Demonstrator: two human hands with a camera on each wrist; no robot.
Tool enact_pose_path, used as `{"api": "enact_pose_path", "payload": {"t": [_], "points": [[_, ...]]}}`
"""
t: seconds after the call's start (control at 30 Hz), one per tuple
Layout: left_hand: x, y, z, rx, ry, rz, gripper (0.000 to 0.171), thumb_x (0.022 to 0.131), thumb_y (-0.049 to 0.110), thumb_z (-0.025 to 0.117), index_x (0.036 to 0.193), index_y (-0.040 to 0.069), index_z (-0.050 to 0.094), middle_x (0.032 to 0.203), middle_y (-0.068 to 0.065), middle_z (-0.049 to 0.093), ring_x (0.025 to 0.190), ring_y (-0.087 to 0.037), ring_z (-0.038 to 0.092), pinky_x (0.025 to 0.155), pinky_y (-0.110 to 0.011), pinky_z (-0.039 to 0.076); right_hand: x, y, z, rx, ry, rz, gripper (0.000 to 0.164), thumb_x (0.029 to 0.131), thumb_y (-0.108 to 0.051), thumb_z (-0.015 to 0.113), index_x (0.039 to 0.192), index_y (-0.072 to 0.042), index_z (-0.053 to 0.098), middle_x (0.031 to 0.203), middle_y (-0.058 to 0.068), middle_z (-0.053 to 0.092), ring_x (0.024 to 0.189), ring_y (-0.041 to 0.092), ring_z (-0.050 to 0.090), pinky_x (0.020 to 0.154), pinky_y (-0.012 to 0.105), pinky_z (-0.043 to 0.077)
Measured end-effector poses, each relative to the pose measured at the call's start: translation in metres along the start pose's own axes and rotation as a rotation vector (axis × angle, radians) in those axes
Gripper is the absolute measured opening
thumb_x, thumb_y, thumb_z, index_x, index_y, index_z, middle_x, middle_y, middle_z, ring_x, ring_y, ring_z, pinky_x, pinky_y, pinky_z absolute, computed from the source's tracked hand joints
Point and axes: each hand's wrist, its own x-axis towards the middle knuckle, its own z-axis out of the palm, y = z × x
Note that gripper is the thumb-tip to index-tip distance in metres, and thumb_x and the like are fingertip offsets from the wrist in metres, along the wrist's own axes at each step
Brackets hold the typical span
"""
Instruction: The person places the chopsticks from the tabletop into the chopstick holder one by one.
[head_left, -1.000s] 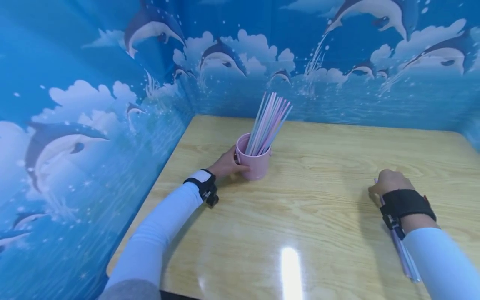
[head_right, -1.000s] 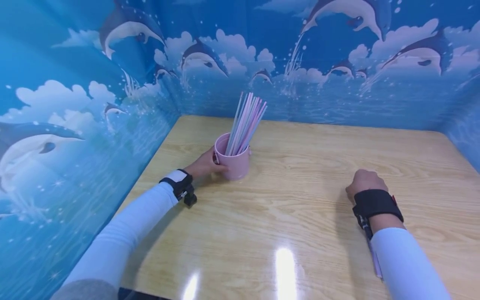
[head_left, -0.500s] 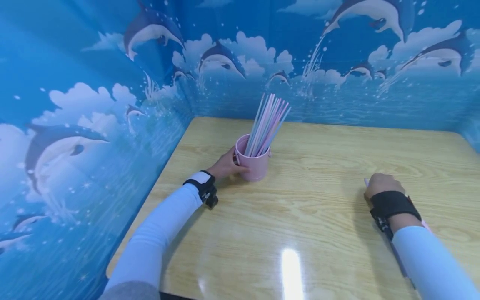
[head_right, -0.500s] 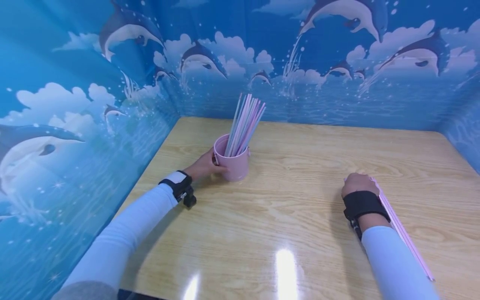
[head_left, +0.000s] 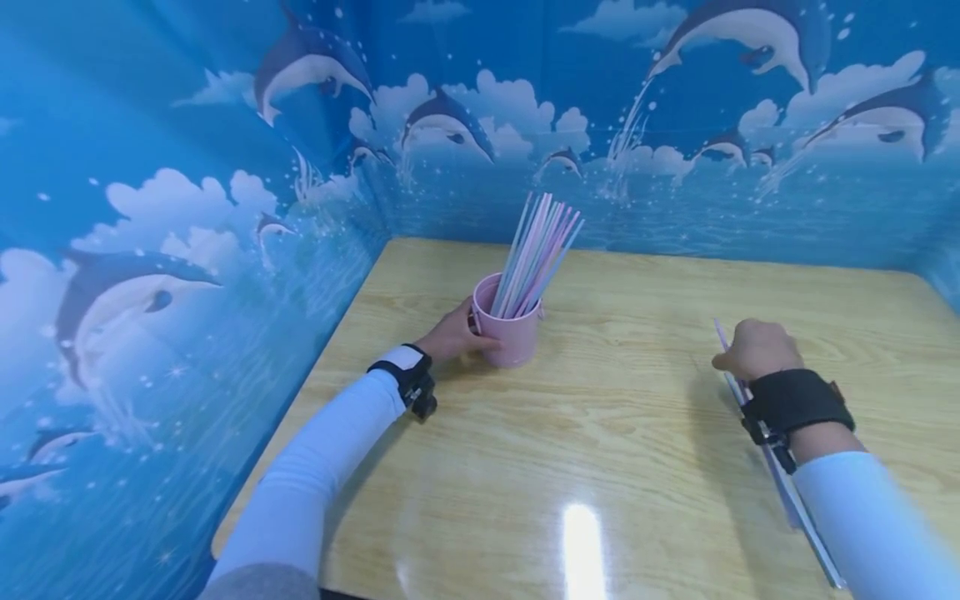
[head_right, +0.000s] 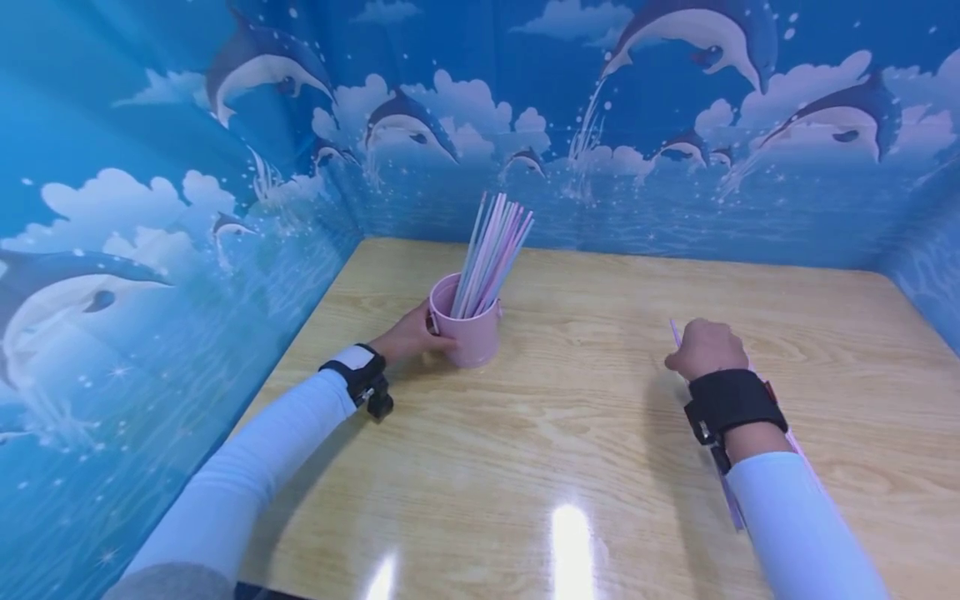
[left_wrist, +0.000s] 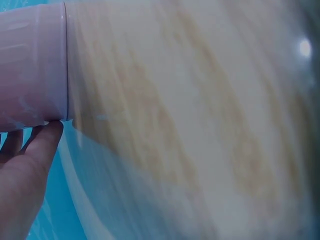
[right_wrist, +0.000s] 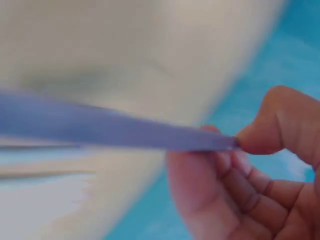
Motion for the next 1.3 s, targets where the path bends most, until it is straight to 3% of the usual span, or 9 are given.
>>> {"api": "enact_pose_path", "payload": {"t": [0.13, 0.3, 0.4, 0.53, 0.7, 0.9, 1.1, 1.23, 1.3], "points": [[0.002, -0.003, -0.002, 0.0, 0.015, 0.004, 0.092, 0.058, 0.033, 0.075, 0.128, 0.041, 0.017, 0.135, 0.011, 0.029, 0.124, -0.013, 0.028, 0.104, -0.041, 0.023, -0.009, -0.038, -0.049, 0.168, 0.209, -0.085, 0.024, 0.077, -0.024, 0.055, 0.076, 0.0, 0.058, 0.062, 0.008, 0.062, 0.049, 0.012, 0.054, 0.042, 0.027, 0.042], [0.008, -0.012, -0.002, 0.02, 0.018, 0.005, 0.091, 0.058, 0.035, 0.074, 0.129, 0.04, 0.017, 0.134, 0.011, 0.029, 0.124, -0.014, 0.028, 0.104, -0.041, 0.024, -0.026, -0.1, -0.099, 0.617, 0.582, -0.3, 0.011, 0.078, -0.012, 0.057, 0.086, -0.005, 0.056, 0.066, -0.006, 0.06, 0.053, 0.001, 0.057, 0.051, 0.014, 0.05], [0.011, -0.016, -0.001, 0.031, 0.017, 0.003, 0.092, 0.058, 0.037, 0.074, 0.129, 0.04, 0.016, 0.134, 0.011, 0.029, 0.124, -0.012, 0.028, 0.103, -0.039, 0.025, -0.029, -0.138, -0.108, 0.874, 0.75, -0.485, 0.008, 0.075, -0.003, 0.058, 0.082, -0.005, 0.057, 0.067, -0.009, 0.059, 0.058, 0.003, 0.059, 0.058, 0.012, 0.05], [0.01, -0.012, 0.0, 0.014, 0.003, 0.008, 0.093, 0.058, 0.034, 0.075, 0.13, 0.038, 0.017, 0.134, 0.011, 0.029, 0.123, -0.012, 0.029, 0.103, -0.038, 0.025, -0.015, -0.177, -0.096, 0.95, 0.855, -0.594, 0.007, 0.073, -0.002, 0.06, 0.079, -0.005, 0.057, 0.069, -0.006, 0.059, 0.062, 0.005, 0.058, 0.061, 0.014, 0.051], [0.002, 0.001, 0.003, 0.024, -0.025, -0.003, 0.091, 0.062, 0.029, 0.074, 0.132, 0.03, 0.016, 0.136, 0.005, 0.029, 0.124, -0.015, 0.028, 0.103, -0.037, 0.025, 0.016, -0.197, -0.05, 0.809, 0.776, -0.531, 0.011, 0.073, -0.012, 0.06, 0.081, -0.005, 0.056, 0.075, 0.0, 0.06, 0.066, 0.003, 0.055, 0.065, 0.015, 0.049], [-0.001, 0.007, 0.007, 0.045, -0.019, -0.018, 0.088, 0.063, 0.031, 0.072, 0.132, 0.029, 0.018, 0.136, 0.005, 0.029, 0.125, -0.015, 0.027, 0.104, -0.037, 0.024, 0.036, -0.198, -0.004, 0.675, 0.532, -0.412, 0.012, 0.074, -0.014, 0.055, 0.081, -0.004, 0.055, 0.074, 0.008, 0.061, 0.063, 0.013, 0.058, 0.056, 0.019, 0.049], [-0.002, 0.006, 0.008, 0.041, -0.015, -0.006, 0.089, 0.063, 0.028, 0.073, 0.133, 0.027, 0.017, 0.136, 0.004, 0.03, 0.124, -0.015, 0.029, 0.103, -0.036, 0.026, 0.035, -0.18, -0.001, 0.641, 0.251, -0.367, 0.016, 0.079, -0.017, 0.052, 0.076, -0.003, 0.058, 0.07, 0.013, 0.063, 0.057, 0.018, 0.062, 0.052, 0.025, 0.053], [-0.002, 0.006, 0.01, 0.032, -0.012, 0.005, 0.09, 0.063, 0.025, 0.073, 0.133, 0.028, 0.016, 0.136, 0.004, 0.029, 0.124, -0.015, 0.029, 0.103, -0.038, 0.026, 0.028, -0.147, -0.01, 0.57, 0.201, -0.321, 0.024, 0.081, -0.025, 0.053, 0.08, -0.002, 0.06, 0.07, 0.011, 0.064, 0.054, 0.015, 0.061, 0.053, 0.028, 0.053], [-0.002, 0.007, 0.01, 0.031, -0.01, 0.009, 0.09, 0.063, 0.024, 0.073, 0.133, 0.029, 0.016, 0.137, 0.004, 0.028, 0.124, -0.015, 0.029, 0.103, -0.039, 0.026, 0.025, -0.12, -0.014, 0.478, 0.182, -0.268, 0.025, 0.082, -0.027, 0.052, 0.081, -0.002, 0.059, 0.067, 0.009, 0.063, 0.052, 0.014, 0.06, 0.052, 0.03, 0.053]]}}
